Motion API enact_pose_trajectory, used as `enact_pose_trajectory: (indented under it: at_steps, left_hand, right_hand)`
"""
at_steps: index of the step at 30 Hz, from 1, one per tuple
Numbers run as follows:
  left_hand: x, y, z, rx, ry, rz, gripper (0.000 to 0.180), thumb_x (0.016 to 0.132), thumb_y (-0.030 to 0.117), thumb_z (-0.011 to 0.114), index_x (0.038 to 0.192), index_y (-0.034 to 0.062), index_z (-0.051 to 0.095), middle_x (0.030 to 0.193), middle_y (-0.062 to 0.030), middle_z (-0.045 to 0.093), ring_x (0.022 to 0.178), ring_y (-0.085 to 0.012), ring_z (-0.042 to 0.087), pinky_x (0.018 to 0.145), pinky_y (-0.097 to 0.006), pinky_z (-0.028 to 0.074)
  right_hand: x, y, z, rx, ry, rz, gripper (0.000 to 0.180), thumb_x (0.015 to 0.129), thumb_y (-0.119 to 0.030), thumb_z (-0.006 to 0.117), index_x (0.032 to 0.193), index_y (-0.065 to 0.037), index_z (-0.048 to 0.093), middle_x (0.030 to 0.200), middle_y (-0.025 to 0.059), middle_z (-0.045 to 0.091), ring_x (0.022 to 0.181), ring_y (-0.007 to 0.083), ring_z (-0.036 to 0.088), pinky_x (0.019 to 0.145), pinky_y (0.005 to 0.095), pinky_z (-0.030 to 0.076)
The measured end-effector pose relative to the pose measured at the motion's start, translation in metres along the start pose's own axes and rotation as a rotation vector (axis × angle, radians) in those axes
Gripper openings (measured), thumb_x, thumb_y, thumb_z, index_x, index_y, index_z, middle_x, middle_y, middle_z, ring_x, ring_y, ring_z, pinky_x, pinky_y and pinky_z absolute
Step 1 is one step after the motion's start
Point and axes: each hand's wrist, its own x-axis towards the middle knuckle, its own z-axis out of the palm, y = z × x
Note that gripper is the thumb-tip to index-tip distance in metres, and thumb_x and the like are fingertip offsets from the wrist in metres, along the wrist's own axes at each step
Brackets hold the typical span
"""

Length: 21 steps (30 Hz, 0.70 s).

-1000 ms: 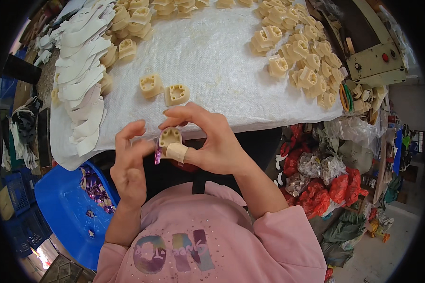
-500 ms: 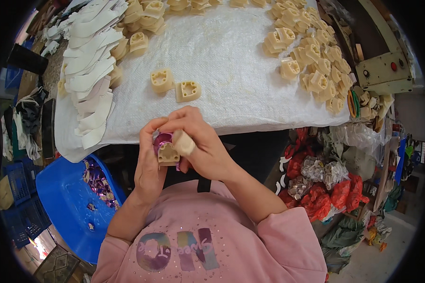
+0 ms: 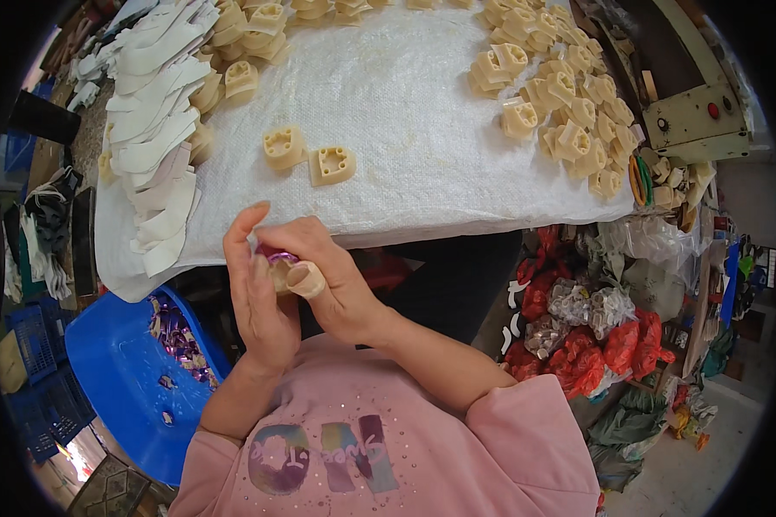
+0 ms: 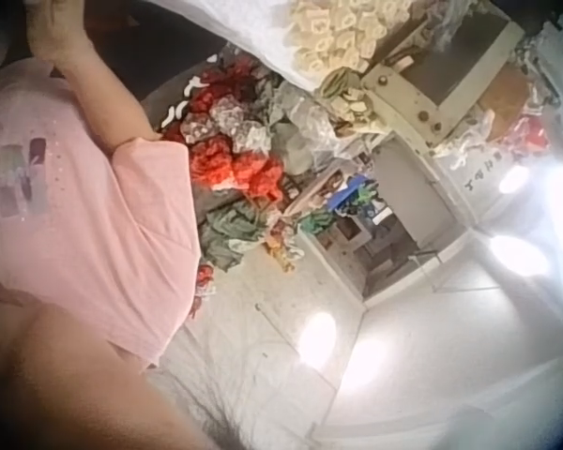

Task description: The person is manually assembling or processing small shoe components by hand.

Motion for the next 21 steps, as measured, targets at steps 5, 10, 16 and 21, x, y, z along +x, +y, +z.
enact_pose_trajectory:
  at_steps: [5, 10, 16, 21]
  left_hand:
    - [-0.002, -0.010, -0.004, -0.090, 0.040, -0.102, 0.043, 0.095, 0.021, 0.037, 0.133, 0.0024, 0.035, 0.113, -0.0081, 0.048, 0.099, -0.0108, 0.048, 0.087, -0.026, 0.040]
    - [-0.005, -0.009, -0.001, -0.120, 0.043, -0.073, 0.045, 0.094, 0.023, 0.042, 0.133, 0.0018, 0.033, 0.112, -0.0066, 0.048, 0.097, -0.0096, 0.047, 0.087, -0.026, 0.040]
    - [0.004, -0.002, -0.010, -0.548, -0.162, -0.284, 0.079, 0.090, 0.041, 0.055, 0.145, 0.0085, 0.009, 0.111, -0.0068, 0.051, 0.092, -0.0130, 0.051, 0.078, -0.028, 0.044]
    - [0.006, -0.003, -0.017, -0.678, -0.262, -0.282, 0.084, 0.087, 0.040, 0.058, 0.146, 0.0099, 0.006, 0.110, -0.0079, 0.051, 0.091, -0.0139, 0.052, 0.075, -0.027, 0.044]
  right_hand:
    - [-0.003, -0.009, 0.005, 0.285, 0.074, 0.183, 0.037, 0.096, -0.022, 0.041, 0.127, -0.002, 0.046, 0.115, 0.0123, 0.049, 0.105, 0.0256, 0.048, 0.094, 0.0323, 0.036]
    - [0.001, -0.006, 0.002, -0.165, 0.056, -0.114, 0.034, 0.093, -0.014, 0.041, 0.124, 0.000, 0.048, 0.107, 0.0130, 0.052, 0.095, 0.0244, 0.051, 0.087, 0.0314, 0.039]
    - [0.004, -0.018, -0.001, -0.036, 0.094, 0.256, 0.036, 0.096, -0.021, 0.041, 0.124, 0.000, 0.049, 0.101, 0.0124, 0.053, 0.084, 0.0187, 0.053, 0.076, 0.0284, 0.043]
    - [0.014, -0.028, -0.015, 0.190, 0.014, 0.501, 0.040, 0.098, -0.031, 0.041, 0.125, -0.003, 0.050, 0.099, 0.0055, 0.055, 0.072, 0.0093, 0.053, 0.060, 0.0205, 0.044]
